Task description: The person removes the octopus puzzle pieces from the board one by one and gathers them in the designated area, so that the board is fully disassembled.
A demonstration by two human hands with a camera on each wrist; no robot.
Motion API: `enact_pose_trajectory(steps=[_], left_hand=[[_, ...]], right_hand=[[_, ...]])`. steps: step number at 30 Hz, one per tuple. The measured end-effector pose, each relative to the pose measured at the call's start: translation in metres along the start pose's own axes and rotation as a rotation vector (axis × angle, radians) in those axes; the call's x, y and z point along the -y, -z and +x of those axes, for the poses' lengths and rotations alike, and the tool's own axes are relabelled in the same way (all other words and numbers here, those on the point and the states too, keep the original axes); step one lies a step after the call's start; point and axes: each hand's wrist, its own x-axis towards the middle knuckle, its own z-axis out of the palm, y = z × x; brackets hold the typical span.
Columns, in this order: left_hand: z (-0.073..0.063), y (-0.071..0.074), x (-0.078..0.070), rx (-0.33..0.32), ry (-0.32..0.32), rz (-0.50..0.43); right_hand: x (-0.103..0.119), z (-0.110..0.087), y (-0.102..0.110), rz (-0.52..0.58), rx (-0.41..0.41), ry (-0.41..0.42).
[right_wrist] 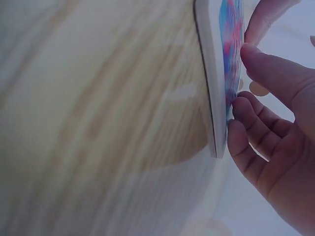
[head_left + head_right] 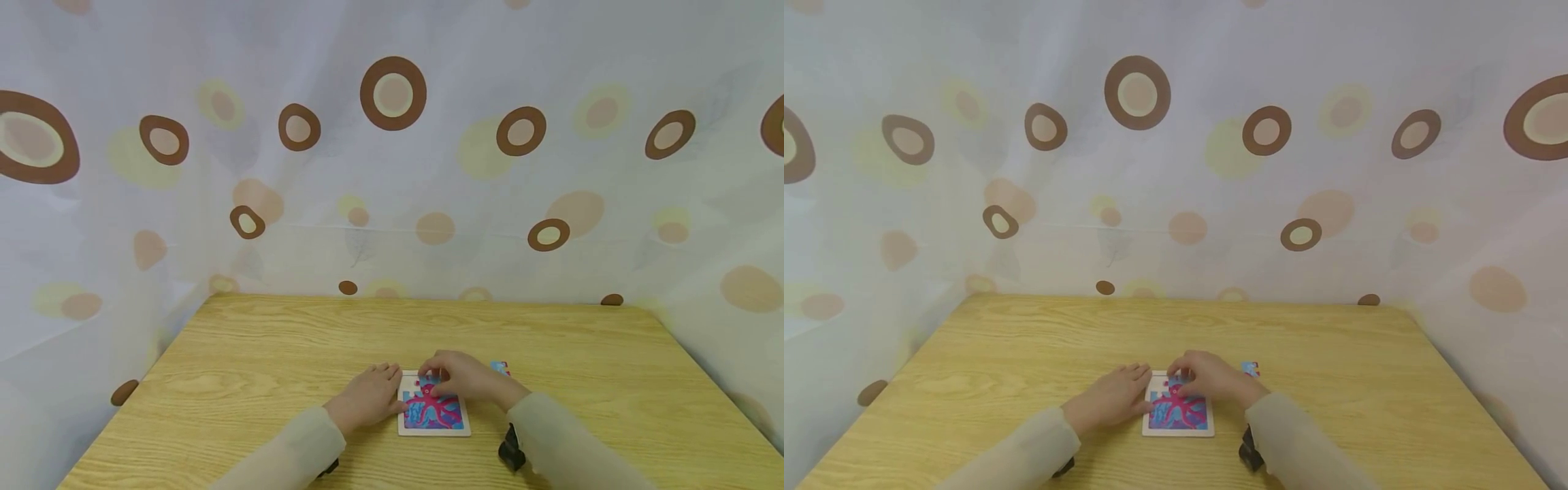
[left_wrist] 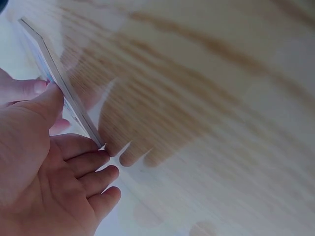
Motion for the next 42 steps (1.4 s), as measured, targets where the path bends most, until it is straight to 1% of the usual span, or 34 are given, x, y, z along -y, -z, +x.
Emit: enact_pose_trajectory(steps=[6,13,17,23,27,30,33,38,42], left_hand=[[0.0009,-0.0009,-0.0008,0.018,0.003,0.006],[-0.0009,0.0024,-0.0014,0.019,0.013,0.013],[-0.001,0.0029,-0.0013,0.028,0.019,0.004],[-0.0012,0.0033,-0.0017,0.034,0.012,0.004],[-0.0016,0.0046,-0.0022,0.033,0.014,0.003],[-0.0022,0.0063,-0.003,0.034,0.017,0.006],[-0.0025,0.0074,-0.0035,0.036,0.02,0.007],[-0.0029,0.0073,-0.0037,0.037,0.023,0.001],[-0.0032,0.0076,-0.0037,0.036,0.027,-0.009]], right_hand=[[0.003,0.001,-0.0002,-0.021,0.033,-0.008],[0.0023,0.0028,-0.0016,-0.039,0.05,0.004],[0.0016,0.0049,-0.0025,-0.024,0.051,0.003],[0.003,0.0053,-0.0022,0.023,0.046,-0.004],[0.0034,0.0051,-0.0021,0.033,0.04,-0.002],[0.0036,0.0047,-0.0019,0.027,0.028,0.002],[0.0025,0.0034,-0.002,0.044,-0.002,-0.012],[-0.0022,0.0003,-0.0023,0.113,-0.061,-0.058],[-0.0053,-0.0011,-0.0018,0.175,-0.075,-0.077]])
